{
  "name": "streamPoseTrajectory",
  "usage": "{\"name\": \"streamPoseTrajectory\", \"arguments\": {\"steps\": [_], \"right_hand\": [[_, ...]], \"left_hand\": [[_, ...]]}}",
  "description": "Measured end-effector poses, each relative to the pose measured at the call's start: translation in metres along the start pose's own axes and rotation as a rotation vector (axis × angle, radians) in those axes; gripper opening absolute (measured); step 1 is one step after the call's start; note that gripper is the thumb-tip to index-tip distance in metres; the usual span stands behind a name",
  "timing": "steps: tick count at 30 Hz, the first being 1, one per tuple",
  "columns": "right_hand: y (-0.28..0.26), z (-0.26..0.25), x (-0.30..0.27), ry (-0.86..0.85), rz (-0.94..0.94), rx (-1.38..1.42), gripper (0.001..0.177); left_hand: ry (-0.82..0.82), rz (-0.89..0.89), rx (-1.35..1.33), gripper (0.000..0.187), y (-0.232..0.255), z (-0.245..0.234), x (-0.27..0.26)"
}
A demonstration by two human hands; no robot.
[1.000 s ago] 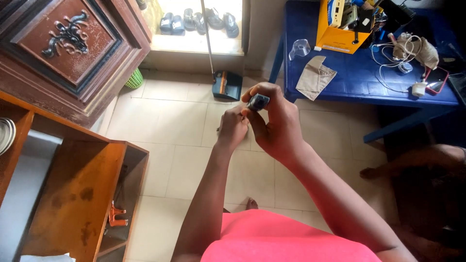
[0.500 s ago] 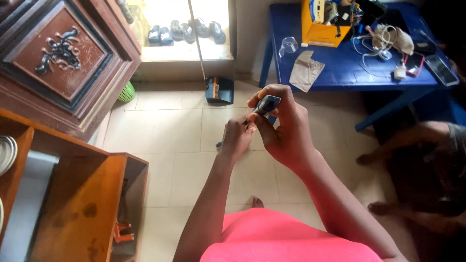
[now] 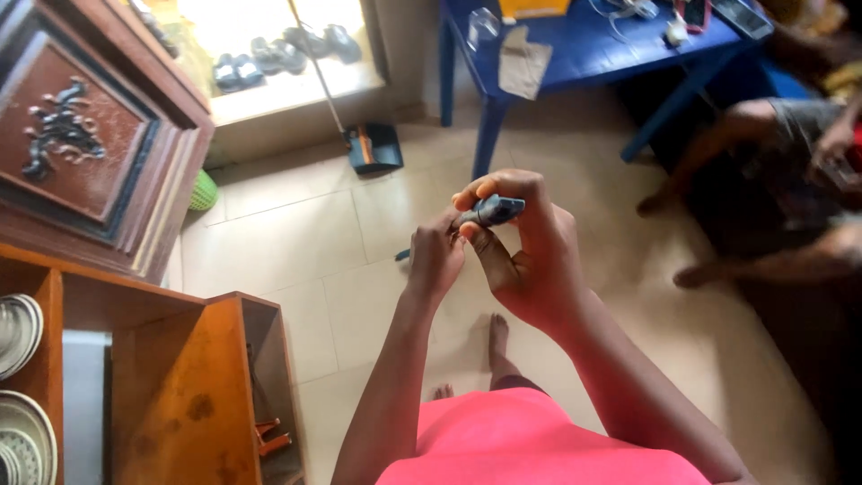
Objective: Assembling a broom by screwing the handle into the brush head.
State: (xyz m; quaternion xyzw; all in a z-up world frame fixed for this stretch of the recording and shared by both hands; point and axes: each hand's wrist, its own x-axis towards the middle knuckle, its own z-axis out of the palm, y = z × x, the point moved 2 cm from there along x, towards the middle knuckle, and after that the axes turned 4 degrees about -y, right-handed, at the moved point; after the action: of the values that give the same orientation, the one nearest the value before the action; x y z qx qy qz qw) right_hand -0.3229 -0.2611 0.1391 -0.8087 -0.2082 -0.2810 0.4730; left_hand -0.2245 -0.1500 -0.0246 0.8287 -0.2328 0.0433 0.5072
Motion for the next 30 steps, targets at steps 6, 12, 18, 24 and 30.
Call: {"name": "streamPoseTrajectory", "arguments": {"steps": [6, 12, 18, 24, 30], "right_hand": [[-0.038, -0.005, -0.052, 0.054, 0.066, -0.005, 0.037], [-0.061, -0.024, -0.082, 0.082, 0.084, -0.071, 0.036], [-0.074, -0.055, -0.110, 0.107, 0.097, -0.111, 0.037], [-0.083, -0.105, -0.149, 0.122, 0.119, -0.111, 0.035], [-0.094, -0.152, -0.189, 0.124, 0.114, -0.136, 0.033]], "left_hand": [[-0.048, 0.090, 0.010, 0.022, 0.014, 0.013, -0.050], [-0.103, 0.116, -0.077, 0.022, 0.042, 0.030, -0.080], [-0.138, 0.149, -0.058, 0.023, 0.063, 0.064, -0.097], [-0.143, 0.209, -0.147, 0.028, 0.112, 0.103, -0.116], [-0.186, 0.174, -0.082, 0.018, 0.144, 0.148, -0.143]]}}
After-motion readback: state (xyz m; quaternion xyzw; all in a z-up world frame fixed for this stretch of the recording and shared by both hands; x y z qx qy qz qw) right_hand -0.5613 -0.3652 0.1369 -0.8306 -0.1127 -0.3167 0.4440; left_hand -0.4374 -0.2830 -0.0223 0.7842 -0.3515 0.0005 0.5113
